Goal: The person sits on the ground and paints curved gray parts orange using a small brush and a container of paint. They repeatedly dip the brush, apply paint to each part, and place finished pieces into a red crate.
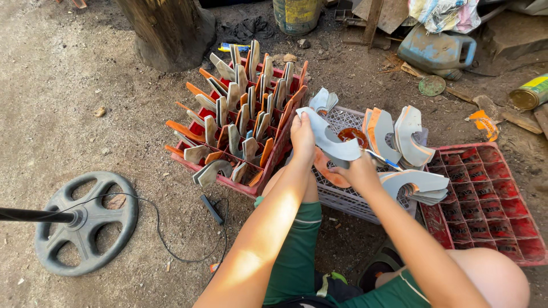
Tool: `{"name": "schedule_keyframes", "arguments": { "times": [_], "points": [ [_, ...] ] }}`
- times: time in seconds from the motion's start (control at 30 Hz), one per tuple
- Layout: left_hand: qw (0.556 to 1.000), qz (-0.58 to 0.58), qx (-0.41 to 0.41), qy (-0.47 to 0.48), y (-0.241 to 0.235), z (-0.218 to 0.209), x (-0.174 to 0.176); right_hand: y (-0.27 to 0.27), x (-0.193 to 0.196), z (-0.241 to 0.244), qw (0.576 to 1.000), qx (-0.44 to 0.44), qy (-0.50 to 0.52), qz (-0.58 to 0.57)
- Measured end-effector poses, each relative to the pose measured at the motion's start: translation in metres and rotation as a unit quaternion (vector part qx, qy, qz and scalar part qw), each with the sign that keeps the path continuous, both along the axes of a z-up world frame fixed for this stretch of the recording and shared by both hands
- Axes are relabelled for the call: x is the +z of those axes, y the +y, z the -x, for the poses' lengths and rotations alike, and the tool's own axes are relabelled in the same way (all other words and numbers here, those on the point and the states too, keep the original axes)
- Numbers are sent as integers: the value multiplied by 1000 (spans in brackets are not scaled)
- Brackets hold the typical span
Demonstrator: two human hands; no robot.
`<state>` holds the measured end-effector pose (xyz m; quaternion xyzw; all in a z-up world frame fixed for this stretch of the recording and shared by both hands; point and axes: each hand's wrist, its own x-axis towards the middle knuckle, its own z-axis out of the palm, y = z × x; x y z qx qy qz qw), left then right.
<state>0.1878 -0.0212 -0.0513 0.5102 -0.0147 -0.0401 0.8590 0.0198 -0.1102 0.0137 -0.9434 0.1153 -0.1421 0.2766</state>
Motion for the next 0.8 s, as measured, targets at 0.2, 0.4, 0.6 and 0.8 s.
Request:
{"name": "schedule_keyframes", "arguments": {
  "times": [0.2, 0.4, 0.6, 0.8],
  "points": [
    [987, 82, -94, 103, -18, 4, -15, -28, 49, 32, 996, 83, -22, -30],
    [988, 58, -118, 87, -25, 11, -12, -42, 52, 51, 993, 76, 1, -87],
    [976, 84, -177, 92, -24, 19, 1, -60, 57, 50, 980, 45, -17, -194],
    [987, 51, -136, 65, -28, 28, 9, -44, 52, 49, 991, 101, -86, 0]
  ]
}}
